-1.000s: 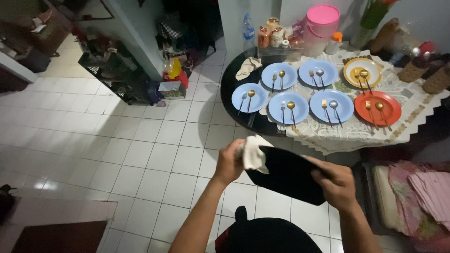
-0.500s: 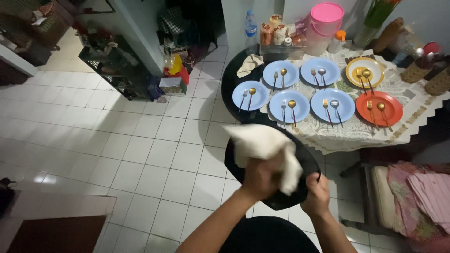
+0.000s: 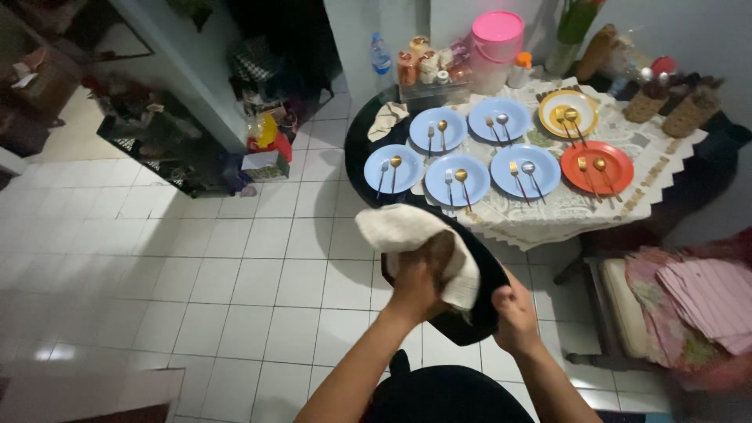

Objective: The person wipes several pieces of cutlery and a black plate with a white cloth on a round table. They handle each item individually, wipe it, and place it back on the table.

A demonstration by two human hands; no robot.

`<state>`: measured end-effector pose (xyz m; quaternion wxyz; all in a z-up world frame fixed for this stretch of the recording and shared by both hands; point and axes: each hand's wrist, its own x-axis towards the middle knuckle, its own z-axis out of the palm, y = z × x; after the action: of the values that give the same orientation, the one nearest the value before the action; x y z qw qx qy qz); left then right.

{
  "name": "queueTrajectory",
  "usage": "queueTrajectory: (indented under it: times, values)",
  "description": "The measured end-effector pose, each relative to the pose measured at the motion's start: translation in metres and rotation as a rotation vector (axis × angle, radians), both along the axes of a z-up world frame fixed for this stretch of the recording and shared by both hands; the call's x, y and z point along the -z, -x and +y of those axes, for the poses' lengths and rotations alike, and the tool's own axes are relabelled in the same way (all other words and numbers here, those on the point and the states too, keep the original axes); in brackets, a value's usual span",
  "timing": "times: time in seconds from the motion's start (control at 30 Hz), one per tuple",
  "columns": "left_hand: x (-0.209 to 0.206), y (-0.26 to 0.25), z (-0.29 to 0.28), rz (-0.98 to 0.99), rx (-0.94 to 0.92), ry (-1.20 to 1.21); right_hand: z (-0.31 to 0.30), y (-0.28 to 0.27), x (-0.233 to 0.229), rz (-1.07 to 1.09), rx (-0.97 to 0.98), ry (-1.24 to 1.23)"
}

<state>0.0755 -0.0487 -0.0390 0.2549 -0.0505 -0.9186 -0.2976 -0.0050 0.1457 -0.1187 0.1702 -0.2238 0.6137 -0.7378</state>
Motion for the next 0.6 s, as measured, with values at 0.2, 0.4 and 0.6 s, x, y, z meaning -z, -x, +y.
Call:
queueTrajectory:
  times: [0.2, 0.4, 0.6]
  values:
    - [0.006, -0.012, 0.051, -0.126, 0.204, 0.005, 0.030, 0.048, 0.049, 0.157, 0.401, -0.358]
    - [0.012, -0.003, 0.008, -0.289, 0.106, 0.090, 0.058, 0.035, 0.027, 0.902, 0.500, -0.511]
    - [0.010, 0.039, 0.001, -0.368, -0.056, -0.122, 0.058, 0.019, 0.076, 0.976, 0.459, -0.508]
